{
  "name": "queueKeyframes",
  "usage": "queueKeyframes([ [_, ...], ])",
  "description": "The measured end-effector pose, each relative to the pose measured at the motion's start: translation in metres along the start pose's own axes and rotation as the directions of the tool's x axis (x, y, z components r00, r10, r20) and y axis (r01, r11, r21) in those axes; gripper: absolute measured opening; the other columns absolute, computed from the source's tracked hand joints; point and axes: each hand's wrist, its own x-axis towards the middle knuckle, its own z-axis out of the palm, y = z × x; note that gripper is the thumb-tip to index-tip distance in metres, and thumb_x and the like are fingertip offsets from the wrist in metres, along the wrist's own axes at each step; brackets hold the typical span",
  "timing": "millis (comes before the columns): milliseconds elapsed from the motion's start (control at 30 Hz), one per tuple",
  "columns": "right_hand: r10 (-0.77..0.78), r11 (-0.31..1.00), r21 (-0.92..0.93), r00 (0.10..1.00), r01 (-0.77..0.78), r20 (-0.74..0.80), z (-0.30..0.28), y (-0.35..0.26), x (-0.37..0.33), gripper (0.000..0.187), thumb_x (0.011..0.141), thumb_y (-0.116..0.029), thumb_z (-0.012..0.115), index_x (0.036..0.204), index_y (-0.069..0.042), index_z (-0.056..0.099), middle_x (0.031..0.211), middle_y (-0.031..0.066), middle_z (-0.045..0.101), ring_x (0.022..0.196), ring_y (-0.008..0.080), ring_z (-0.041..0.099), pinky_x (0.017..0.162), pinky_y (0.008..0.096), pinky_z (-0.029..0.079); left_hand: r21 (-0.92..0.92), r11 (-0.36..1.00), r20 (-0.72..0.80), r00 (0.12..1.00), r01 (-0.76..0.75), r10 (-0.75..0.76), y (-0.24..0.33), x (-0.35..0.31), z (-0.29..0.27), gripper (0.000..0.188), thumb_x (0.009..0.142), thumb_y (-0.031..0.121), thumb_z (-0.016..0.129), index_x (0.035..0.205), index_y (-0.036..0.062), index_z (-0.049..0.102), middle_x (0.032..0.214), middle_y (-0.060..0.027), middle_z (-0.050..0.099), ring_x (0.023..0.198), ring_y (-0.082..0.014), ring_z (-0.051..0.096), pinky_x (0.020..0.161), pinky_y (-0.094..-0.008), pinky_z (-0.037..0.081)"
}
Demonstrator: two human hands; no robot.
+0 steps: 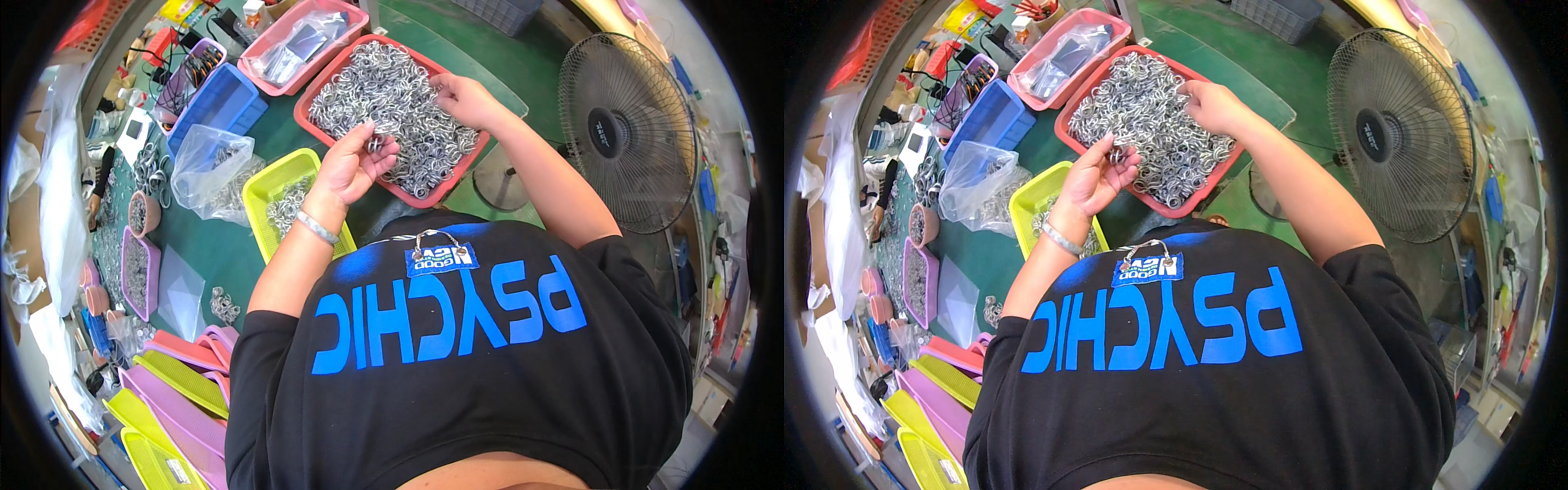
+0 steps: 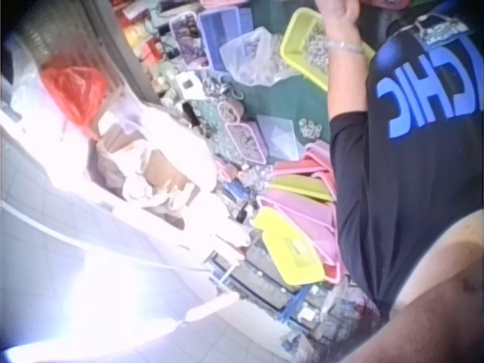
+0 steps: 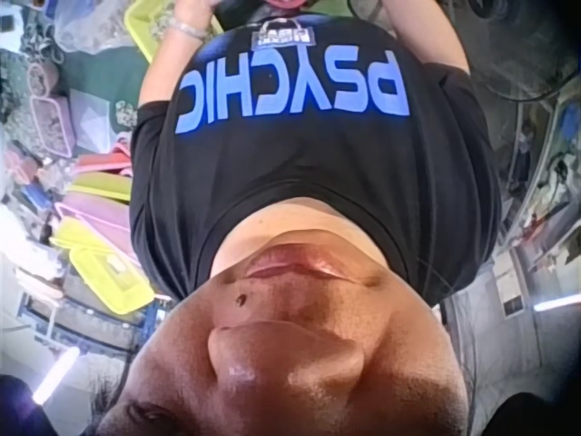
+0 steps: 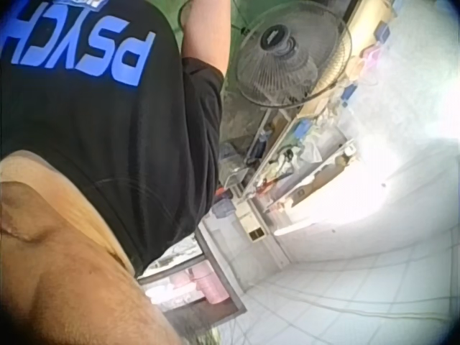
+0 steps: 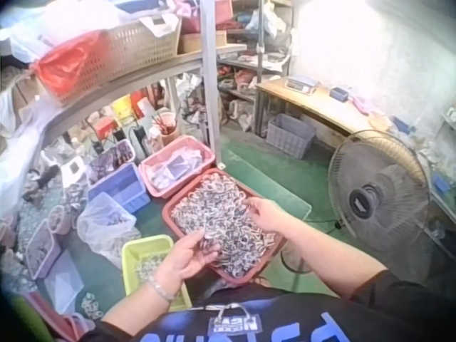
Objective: The person sorts small metal rings and keychain connectors from a large container into several smaller bins.
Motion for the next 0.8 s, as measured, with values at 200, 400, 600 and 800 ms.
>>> queueKeyframes([
  [200, -0.16, 0.947, -0.276, 0.986, 0.167, 0.046, 0.022, 0.009, -0.008, 0.041, 0.068, -0.004, 0.052, 0.108, -0.008, 0.053, 0.081, 0.0152, 0.06, 0.079, 0.0291, 0.058, 0.072, 0.0376, 0.045, -0.038, 0.999, -0.045, 0.999, -0.003, 0.001, 0.0, -0.005, -0.002, 0.02, 0.086, 0.019, 0.049, 0.092, 0.0, 0.052, 0.088, -0.0142, 0.059, 0.082, -0.0251, 0.06, 0.069, -0.0327, 0.052],
  [400, -0.24, 0.912, -0.336, 0.97, 0.234, 0.024, 0.04, 0.017, -0.009, 0.041, 0.066, -0.001, 0.053, 0.107, -0.008, 0.053, 0.084, 0.0111, 0.06, 0.081, 0.0294, 0.057, 0.073, 0.0387, 0.045, -0.059, 0.998, -0.047, 0.999, -0.004, 0.001, -0.001, -0.008, -0.001, 0.013, 0.084, 0.012, 0.049, 0.092, 0.0024, 0.052, 0.092, -0.0162, 0.059, 0.084, -0.027, 0.059, 0.072, -0.034, 0.052],
  [600, -0.047, 0.998, 0.043, 0.999, 0.047, 0.008, 0.022, 0.016, -0.005, 0.045, 0.066, 0.003, 0.054, 0.109, -0.007, 0.051, 0.082, 0.0058, 0.058, 0.075, 0.0189, 0.057, 0.067, 0.0306, 0.046, -0.013, 1.0, -0.022, 1.0, -0.009, 0.009, -0.002, -0.008, -0.003, 0.017, 0.082, 0.008, 0.047, 0.098, 0.0012, 0.05, 0.095, -0.0157, 0.056, 0.088, -0.0273, 0.057, 0.074, -0.0352, 0.051],
  [800, -0.118, 0.885, 0.462, 0.986, 0.052, 0.116, 0.013, 0.017, 0.003, 0.048, 0.071, 0.006, 0.054, 0.117, -0.003, 0.044, 0.087, 0.0015, 0.051, 0.079, 0.0078, 0.049, 0.072, 0.0225, 0.043, 0.017, 1.0, -0.007, 1.0, 0.017, -0.017, -0.005, -0.004, -0.004, 0.024, 0.084, 0.01, 0.045, 0.105, -0.0002, 0.047, 0.099, -0.0158, 0.055, 0.091, -0.0277, 0.056, 0.076, -0.0356, 0.05],
])
